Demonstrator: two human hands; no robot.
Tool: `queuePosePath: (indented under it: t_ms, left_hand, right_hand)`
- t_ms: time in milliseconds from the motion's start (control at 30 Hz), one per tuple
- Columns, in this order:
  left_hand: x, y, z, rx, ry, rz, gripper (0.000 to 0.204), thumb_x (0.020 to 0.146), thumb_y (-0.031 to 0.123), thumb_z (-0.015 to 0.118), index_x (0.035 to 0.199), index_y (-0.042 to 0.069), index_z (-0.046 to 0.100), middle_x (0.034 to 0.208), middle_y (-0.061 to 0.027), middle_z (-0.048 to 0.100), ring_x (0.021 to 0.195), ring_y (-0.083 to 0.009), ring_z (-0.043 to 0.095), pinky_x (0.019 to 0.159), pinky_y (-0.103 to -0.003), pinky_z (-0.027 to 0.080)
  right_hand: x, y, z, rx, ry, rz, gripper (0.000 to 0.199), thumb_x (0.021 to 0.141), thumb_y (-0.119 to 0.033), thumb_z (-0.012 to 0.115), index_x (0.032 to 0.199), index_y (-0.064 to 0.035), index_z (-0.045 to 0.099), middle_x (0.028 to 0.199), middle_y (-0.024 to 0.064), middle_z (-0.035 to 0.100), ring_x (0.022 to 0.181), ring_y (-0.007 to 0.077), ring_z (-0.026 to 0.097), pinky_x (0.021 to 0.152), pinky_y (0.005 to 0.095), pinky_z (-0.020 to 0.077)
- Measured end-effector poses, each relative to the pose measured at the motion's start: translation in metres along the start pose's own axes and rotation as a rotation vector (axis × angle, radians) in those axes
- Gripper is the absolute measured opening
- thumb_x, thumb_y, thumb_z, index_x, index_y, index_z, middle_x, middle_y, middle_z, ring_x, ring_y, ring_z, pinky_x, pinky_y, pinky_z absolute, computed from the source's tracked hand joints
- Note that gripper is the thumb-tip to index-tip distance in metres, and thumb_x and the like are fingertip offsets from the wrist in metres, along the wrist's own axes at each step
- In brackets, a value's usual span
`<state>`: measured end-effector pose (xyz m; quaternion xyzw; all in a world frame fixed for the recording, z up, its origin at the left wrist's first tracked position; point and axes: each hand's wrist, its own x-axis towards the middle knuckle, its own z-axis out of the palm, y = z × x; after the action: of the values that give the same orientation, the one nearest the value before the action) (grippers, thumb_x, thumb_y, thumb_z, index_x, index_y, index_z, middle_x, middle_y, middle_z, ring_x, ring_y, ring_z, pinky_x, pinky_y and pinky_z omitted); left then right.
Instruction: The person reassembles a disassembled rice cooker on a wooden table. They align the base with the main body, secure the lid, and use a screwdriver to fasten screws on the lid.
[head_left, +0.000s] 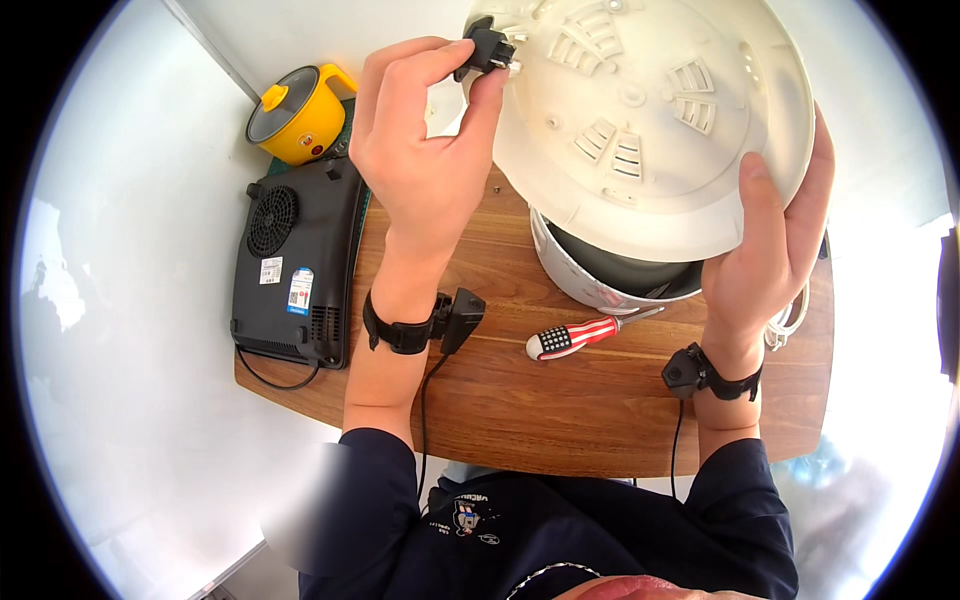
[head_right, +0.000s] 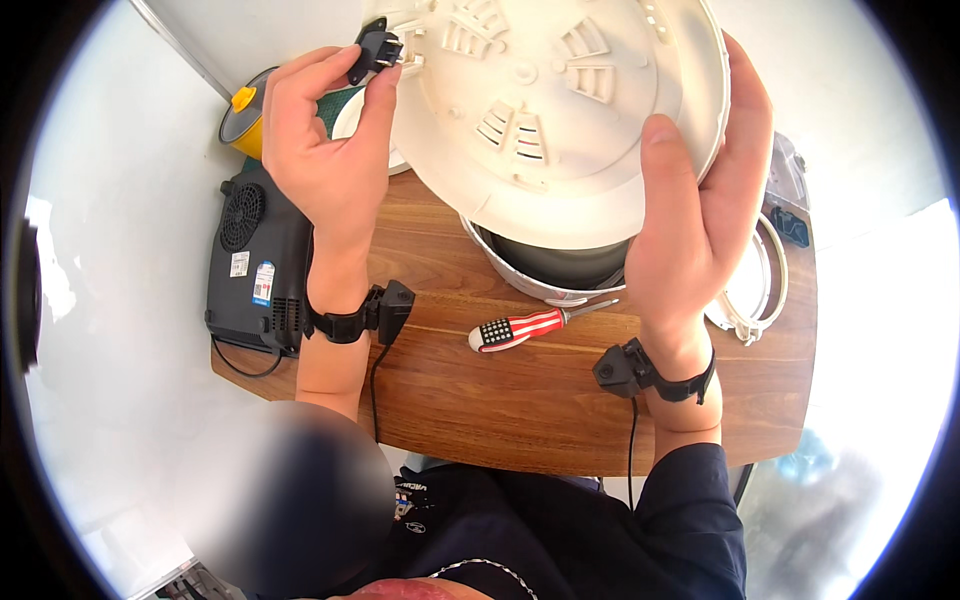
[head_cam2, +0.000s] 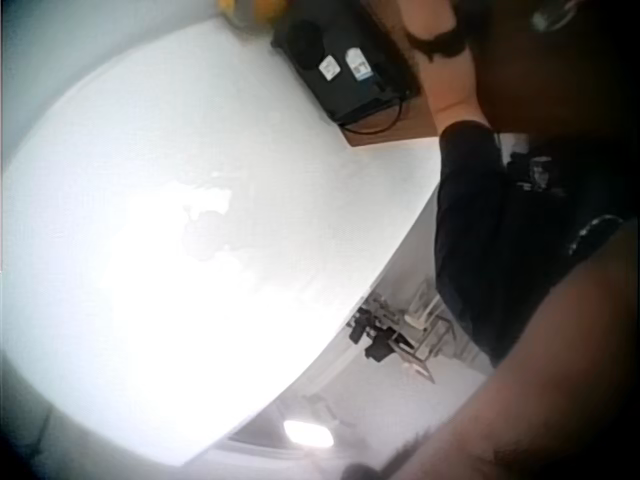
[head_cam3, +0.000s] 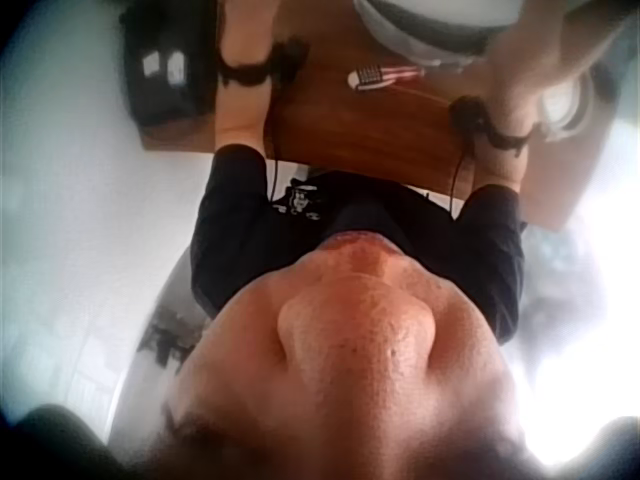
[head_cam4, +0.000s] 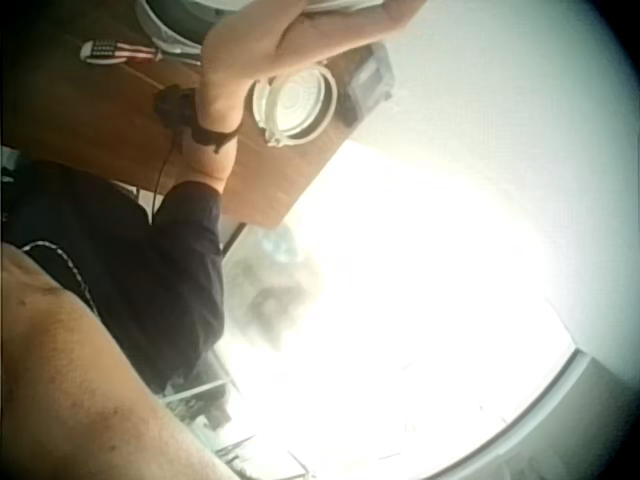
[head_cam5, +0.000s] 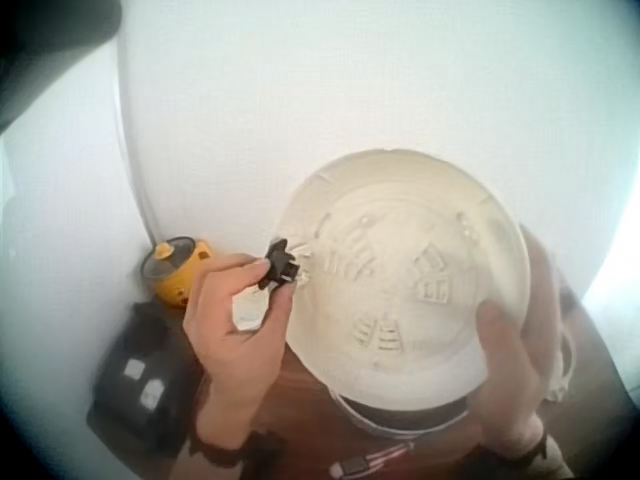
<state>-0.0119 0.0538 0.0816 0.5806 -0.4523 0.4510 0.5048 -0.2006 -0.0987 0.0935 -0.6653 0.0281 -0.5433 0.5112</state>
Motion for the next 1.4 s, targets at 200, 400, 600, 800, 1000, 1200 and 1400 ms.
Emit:
queuePosePath:
  t_ms: [200,400,600,800,1000,1200,1400]
  left_hand:
    - [0.004,0.007,-0.002,0.025,-0.1,-0.104,0.029,0.074,-0.003,0.087,0.098,0.002,0.072,0.095,-0.0038,0.068,0.08,-0.0135,0.061,0.072,-0.027,0.051]
    - [0.004,0.01,-0.002,0.018,-0.039,-0.037,0.029,0.074,-0.003,0.087,0.099,0.003,0.073,0.094,-0.0032,0.066,0.079,-0.0135,0.058,0.07,-0.027,0.049]
    - [0.0,0.006,-0.003,0.025,0.076,0.009,0.03,0.076,-0.001,0.088,0.102,0.004,0.074,0.101,-0.0055,0.069,0.083,-0.0141,0.062,0.072,-0.026,0.051]
    - [-0.001,0.001,-0.001,0.038,0.01,0.017,0.028,0.077,0.0,0.088,0.102,0.004,0.076,0.105,-0.0066,0.073,0.086,-0.0145,0.066,0.074,-0.026,0.053]
    - [0.001,0.003,0.0,-0.054,0.104,-0.039,0.025,0.077,-0.001,0.087,0.099,0.004,0.077,0.097,-0.0069,0.075,0.08,-0.0148,0.068,0.07,-0.025,0.053]
    - [0.003,0.013,-0.002,-0.183,0.106,-0.281,0.021,0.081,-0.003,0.083,0.099,0.002,0.075,0.09,-0.0068,0.075,0.075,-0.0131,0.068,0.071,-0.023,0.052]
    - [0.003,0.012,-0.004,-0.075,0.065,-0.256,0.018,0.083,-0.002,0.081,0.099,0.002,0.075,0.09,-0.0064,0.074,0.074,-0.0133,0.067,0.072,-0.026,0.053]
  right_hand:
    - [-0.002,0.003,0.001,-0.054,-0.028,-0.054,0.054,0.098,0.0,0.048,0.151,0.0056,0.039,0.139,0.0189,0.059,0.126,0.0225,0.058,0.107,0.0349,0.046]
    - [-0.001,0.003,0.002,-0.022,0.026,0.008,0.053,0.097,-0.002,0.048,0.15,0.0052,0.041,0.138,0.0185,0.059,0.127,0.0231,0.057,0.108,0.0359,0.0458]
    - [-0.001,0.0,0.001,0.023,0.017,0.033,0.053,0.096,-0.003,0.048,0.149,0.0045,0.043,0.137,0.0181,0.059,0.125,0.0231,0.058,0.107,0.0357,0.0464]
    - [0.0,-0.001,0.001,0.012,0.031,0.002,0.053,0.096,-0.003,0.049,0.148,0.0043,0.044,0.136,0.0179,0.06,0.124,0.0225,0.059,0.106,0.035,0.0469]
    - [0.001,-0.002,0.001,0.096,0.046,0.09,0.053,0.095,-0.002,0.049,0.147,0.0051,0.044,0.135,0.0179,0.061,0.123,0.0225,0.059,0.106,0.0351,0.0472]
    - [0.0,-0.002,0.002,0.117,0.065,0.054,0.053,0.095,-0.002,0.049,0.148,0.0053,0.043,0.136,0.0181,0.061,0.124,0.0228,0.058,0.107,0.0357,0.0468]
    - [-0.001,-0.002,0.001,0.072,0.038,0.022,0.054,0.097,-0.002,0.049,0.149,0.0059,0.042,0.137,0.0185,0.06,0.126,0.0228,0.058,0.108,0.036,0.046]
